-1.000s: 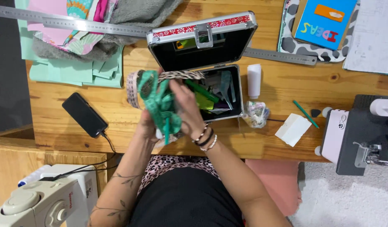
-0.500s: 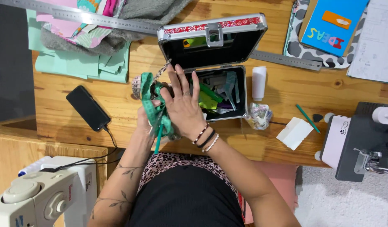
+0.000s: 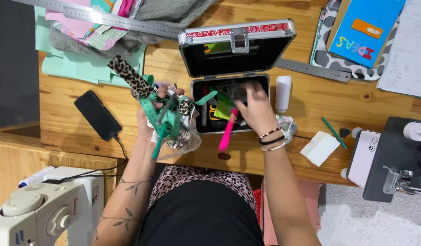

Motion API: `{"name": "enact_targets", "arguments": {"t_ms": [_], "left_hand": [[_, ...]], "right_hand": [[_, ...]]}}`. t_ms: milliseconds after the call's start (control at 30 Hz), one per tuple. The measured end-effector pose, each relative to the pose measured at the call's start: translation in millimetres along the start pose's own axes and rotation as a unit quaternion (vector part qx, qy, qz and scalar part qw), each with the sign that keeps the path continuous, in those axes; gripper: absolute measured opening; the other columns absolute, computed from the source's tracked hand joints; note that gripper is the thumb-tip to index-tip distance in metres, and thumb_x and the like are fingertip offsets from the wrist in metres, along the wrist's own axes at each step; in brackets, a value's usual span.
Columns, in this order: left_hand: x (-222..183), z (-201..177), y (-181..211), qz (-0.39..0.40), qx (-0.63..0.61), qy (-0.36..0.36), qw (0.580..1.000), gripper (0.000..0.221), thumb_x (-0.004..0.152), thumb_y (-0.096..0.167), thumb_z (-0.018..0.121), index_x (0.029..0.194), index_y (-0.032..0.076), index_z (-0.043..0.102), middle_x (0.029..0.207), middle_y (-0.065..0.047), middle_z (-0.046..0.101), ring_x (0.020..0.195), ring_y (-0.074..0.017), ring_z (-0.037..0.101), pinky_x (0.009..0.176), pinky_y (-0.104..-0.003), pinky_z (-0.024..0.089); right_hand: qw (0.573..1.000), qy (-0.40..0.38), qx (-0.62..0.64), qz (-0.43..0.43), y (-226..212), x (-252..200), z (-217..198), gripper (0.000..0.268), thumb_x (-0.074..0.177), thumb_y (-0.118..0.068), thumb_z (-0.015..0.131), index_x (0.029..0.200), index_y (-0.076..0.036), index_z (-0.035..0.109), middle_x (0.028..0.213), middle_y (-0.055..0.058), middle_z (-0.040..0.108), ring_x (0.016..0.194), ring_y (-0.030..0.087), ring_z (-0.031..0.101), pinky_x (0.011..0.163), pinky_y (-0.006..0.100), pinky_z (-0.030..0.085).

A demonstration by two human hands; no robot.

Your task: Organizing sewing supplies including tape measures, pins, and metal clips into a storage case and bags

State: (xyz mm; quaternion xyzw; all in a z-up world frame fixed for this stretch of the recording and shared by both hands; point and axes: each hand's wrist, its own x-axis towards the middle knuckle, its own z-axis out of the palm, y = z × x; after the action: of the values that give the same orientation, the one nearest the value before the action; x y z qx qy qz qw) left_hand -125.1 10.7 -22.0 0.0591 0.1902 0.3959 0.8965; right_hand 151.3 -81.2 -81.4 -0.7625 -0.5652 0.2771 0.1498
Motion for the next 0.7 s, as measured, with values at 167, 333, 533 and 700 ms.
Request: {"name": "enact_targets", "arguments": {"t_ms": [167, 333, 533, 700], "left_hand": [[-3.5, 3.3, 4.9, 0.006, -0.007, -0.002, 1.0, 0.02, 0.08, 0.009, 0.054, 0.099, 0.015, 0.051, 0.131, -0.026, 0.057, 0.118, -0.0419, 0.061, 0.097, -0.056, 0.052], [-8.6, -7.4, 11.4, 0.005, 0.0, -0.004, 1.0, 0.022, 0.078, 0.011, 0.058, 0.098, 0.019, 0.053, 0.13, -0.023, 0.058, 0.128, -0.0487, 0.055, 0.104, -0.065, 0.046], [-11.6, -19.4, 15.4, 0.012, -0.011, -0.011, 1.0, 0.023, 0.078, 0.013, 0.06, 0.099, 0.019, 0.054, 0.133, -0.021, 0.056, 0.132, -0.0484, 0.051, 0.106, -0.066, 0.043], [-12.8, -10.4, 15.4, 0.005, -0.016, 0.003, 1.0, 0.024, 0.076, 0.007, 0.055, 0.098, 0.018, 0.054, 0.133, -0.018, 0.055, 0.131, -0.0456, 0.053, 0.109, -0.06, 0.045]], "right_hand": [[0.985, -0.083, -0.125, 0.091, 55.4, 17.1, 100.8, 0.068, 0.076, -0.023, 0.081, 0.135, -0.005, 0.054, 0.135, 0.035, 0.046, 0.124, 0.051, 0.054, 0.097, 0.056, 0.055], [0.967, -0.161, -0.162, 0.11, -5.1, 1.8, 58.9, 0.038, 0.081, -0.04, 0.07, 0.101, -0.009, 0.079, 0.092, 0.02, 0.075, 0.097, 0.039, 0.073, 0.079, 0.051, 0.059], [0.975, -0.205, -0.075, -0.033, -43.1, -42.4, 40.9, 0.05, 0.09, -0.026, 0.06, 0.137, -0.011, 0.054, 0.131, 0.02, 0.059, 0.122, 0.041, 0.057, 0.096, 0.055, 0.049], [0.97, -0.24, 0.034, 0.014, -99.5, -51.1, -26.7, 0.046, 0.098, -0.029, 0.049, 0.13, 0.004, 0.057, 0.121, 0.032, 0.061, 0.119, 0.051, 0.056, 0.103, 0.06, 0.043]]}}
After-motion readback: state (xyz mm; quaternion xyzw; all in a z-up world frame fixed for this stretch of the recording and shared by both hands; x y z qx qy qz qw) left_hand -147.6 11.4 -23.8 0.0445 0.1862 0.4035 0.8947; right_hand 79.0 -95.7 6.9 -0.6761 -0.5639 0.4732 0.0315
